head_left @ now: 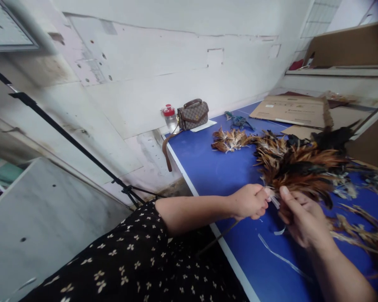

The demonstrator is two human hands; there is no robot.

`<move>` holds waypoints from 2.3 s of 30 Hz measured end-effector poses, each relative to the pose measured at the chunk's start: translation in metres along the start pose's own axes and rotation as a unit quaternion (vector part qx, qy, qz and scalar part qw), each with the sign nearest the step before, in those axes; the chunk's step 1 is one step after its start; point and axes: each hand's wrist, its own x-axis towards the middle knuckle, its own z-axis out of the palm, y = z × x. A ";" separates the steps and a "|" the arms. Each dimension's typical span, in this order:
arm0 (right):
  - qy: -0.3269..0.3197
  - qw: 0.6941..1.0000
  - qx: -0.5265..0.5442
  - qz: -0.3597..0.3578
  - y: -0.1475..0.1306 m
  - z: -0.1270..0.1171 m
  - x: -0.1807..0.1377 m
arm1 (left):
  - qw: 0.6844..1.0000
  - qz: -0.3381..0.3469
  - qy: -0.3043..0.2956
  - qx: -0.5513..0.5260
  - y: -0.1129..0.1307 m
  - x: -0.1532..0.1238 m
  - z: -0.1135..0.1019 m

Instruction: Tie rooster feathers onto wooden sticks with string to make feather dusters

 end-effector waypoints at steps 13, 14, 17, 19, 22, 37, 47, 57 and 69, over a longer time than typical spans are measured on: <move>-0.067 0.998 0.009 -0.011 -0.016 0.008 -0.010 | 0.941 -0.074 -0.270 -0.191 0.021 -0.013 -0.023; -0.084 0.996 0.015 -0.012 -0.017 0.008 -0.012 | 0.932 -0.094 -0.286 -0.201 0.022 -0.013 -0.024; -0.120 0.992 0.023 -0.013 -0.020 0.006 -0.016 | 0.907 -0.137 -0.323 -0.232 0.023 -0.012 -0.026; -0.118 0.993 0.015 -0.017 -0.020 0.005 -0.017 | 0.895 -0.145 -0.347 -0.240 0.023 -0.008 -0.026; -0.069 0.997 0.014 -0.025 -0.020 0.004 -0.014 | 0.907 -0.124 -0.343 -0.209 0.023 0.000 -0.021; 0.092 0.995 0.037 0.004 -0.010 0.010 -0.003 | 0.997 0.054 -0.022 0.059 0.005 0.016 0.002; 0.093 0.996 0.002 0.007 -0.008 0.009 0.000 | 0.986 -0.066 -0.153 -0.029 0.027 0.010 -0.010; 0.080 0.997 0.008 -0.006 -0.006 0.010 -0.002 | 0.992 -0.031 -0.088 -0.083 0.021 0.005 -0.003; -0.044 0.998 0.032 -0.025 -0.027 0.003 -0.011 | 0.944 -0.061 -0.272 -0.179 0.034 -0.003 -0.012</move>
